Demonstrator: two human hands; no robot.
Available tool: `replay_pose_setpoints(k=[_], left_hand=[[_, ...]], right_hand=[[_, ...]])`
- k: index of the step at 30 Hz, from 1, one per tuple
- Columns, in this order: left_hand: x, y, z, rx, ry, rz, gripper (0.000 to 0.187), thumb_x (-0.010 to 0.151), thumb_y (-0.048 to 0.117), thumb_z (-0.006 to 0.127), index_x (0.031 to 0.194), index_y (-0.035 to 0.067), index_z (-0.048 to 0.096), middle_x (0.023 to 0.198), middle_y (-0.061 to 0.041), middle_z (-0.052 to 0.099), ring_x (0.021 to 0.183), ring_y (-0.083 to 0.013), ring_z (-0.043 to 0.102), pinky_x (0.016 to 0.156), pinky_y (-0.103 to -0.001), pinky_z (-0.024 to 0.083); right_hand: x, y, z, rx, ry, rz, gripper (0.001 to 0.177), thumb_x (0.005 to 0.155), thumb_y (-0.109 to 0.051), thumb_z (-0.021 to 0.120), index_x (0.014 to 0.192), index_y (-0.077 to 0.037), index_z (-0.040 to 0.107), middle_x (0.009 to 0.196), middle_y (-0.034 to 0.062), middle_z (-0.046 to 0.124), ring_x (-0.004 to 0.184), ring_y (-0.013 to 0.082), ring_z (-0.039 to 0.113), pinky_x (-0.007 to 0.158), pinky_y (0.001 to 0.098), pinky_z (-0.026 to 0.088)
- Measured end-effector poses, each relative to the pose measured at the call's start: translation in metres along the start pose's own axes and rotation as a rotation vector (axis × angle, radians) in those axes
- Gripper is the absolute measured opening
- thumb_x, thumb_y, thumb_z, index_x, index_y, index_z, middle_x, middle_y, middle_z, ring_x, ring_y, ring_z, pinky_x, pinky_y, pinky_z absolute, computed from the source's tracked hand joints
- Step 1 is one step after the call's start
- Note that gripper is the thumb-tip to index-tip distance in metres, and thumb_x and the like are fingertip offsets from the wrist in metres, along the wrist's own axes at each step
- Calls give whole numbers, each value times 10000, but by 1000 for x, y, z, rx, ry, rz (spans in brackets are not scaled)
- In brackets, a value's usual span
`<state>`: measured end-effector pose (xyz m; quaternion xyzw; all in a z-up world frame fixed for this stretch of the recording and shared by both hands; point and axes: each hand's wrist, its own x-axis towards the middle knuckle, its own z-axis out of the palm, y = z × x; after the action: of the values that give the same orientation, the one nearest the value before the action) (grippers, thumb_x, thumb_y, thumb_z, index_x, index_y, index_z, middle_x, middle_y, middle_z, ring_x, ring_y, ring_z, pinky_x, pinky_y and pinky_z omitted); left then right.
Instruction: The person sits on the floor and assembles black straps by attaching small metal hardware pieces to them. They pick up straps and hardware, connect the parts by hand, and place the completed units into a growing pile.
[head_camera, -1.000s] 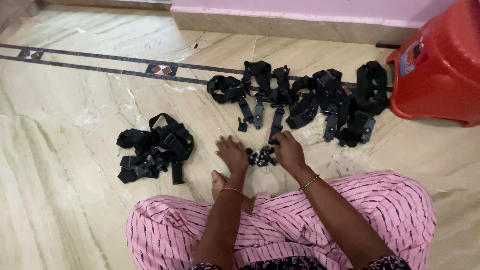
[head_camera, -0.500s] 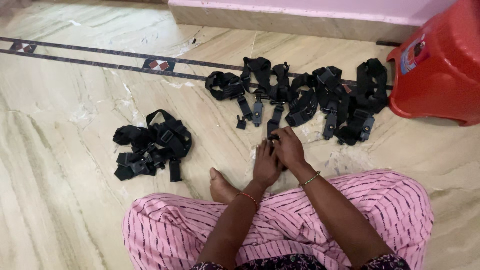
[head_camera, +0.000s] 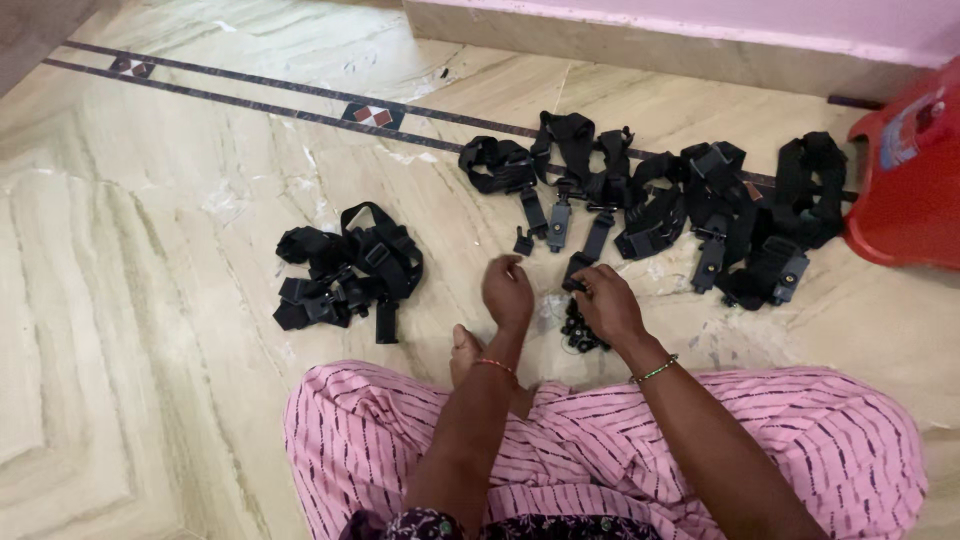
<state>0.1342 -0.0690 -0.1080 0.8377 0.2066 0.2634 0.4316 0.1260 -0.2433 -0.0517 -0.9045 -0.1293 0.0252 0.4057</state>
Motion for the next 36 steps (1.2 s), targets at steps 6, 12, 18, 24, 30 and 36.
replay_pose_setpoints(k=[6,12,18,24,30,36], left_hand=[[112,-54,-75,570,7,85,294,815,172,679,1104,134,715,1266,-135,607,1244,-369,498,1056,-595,364],[125,-93,-121,978,-235,-163,917,726,219,741,1555,167,355,1636,-306,235,1430,-620,276,999,-667,423],[123,-77,-103,585,-187,-105,439,910,154,667,1347,173,631,1304,-191,612,1207,-388,613,998,-464,520],[159,-39,-117,-456,180,-355,386,910,73,594,1296,83,596,1060,-81,682,951,-258,691,814,-374,573],[145,-10,-112,-1385,-240,-499,467,944,0,474,1410,17,504,1049,-122,656,871,-211,708,781,-359,624],[101,43,-82,-1202,-432,-412,585,913,-53,474,1474,103,417,1111,-131,651,851,-202,687,738,-322,599]], right_hand=[[0,-22,-3,83,159,-441,488,803,18,645,1290,36,623,1267,232,626,1098,402,621,904,427,517],[5,-17,-3,134,36,-108,291,894,-6,618,1173,-51,684,1126,134,685,967,285,708,827,361,580],[-2,-12,0,132,19,-121,220,908,-24,626,1103,-55,721,1023,133,693,873,284,712,756,372,571],[0,-18,-3,107,44,-94,253,902,-37,637,1134,-58,735,1043,128,734,895,255,728,792,349,576],[1,-33,-2,769,-205,132,411,1041,-283,583,1384,-58,603,1229,123,738,1021,174,746,839,319,594],[-17,-83,-15,1078,-217,39,725,954,-254,612,1534,-194,181,1439,61,468,1153,142,675,844,317,637]])
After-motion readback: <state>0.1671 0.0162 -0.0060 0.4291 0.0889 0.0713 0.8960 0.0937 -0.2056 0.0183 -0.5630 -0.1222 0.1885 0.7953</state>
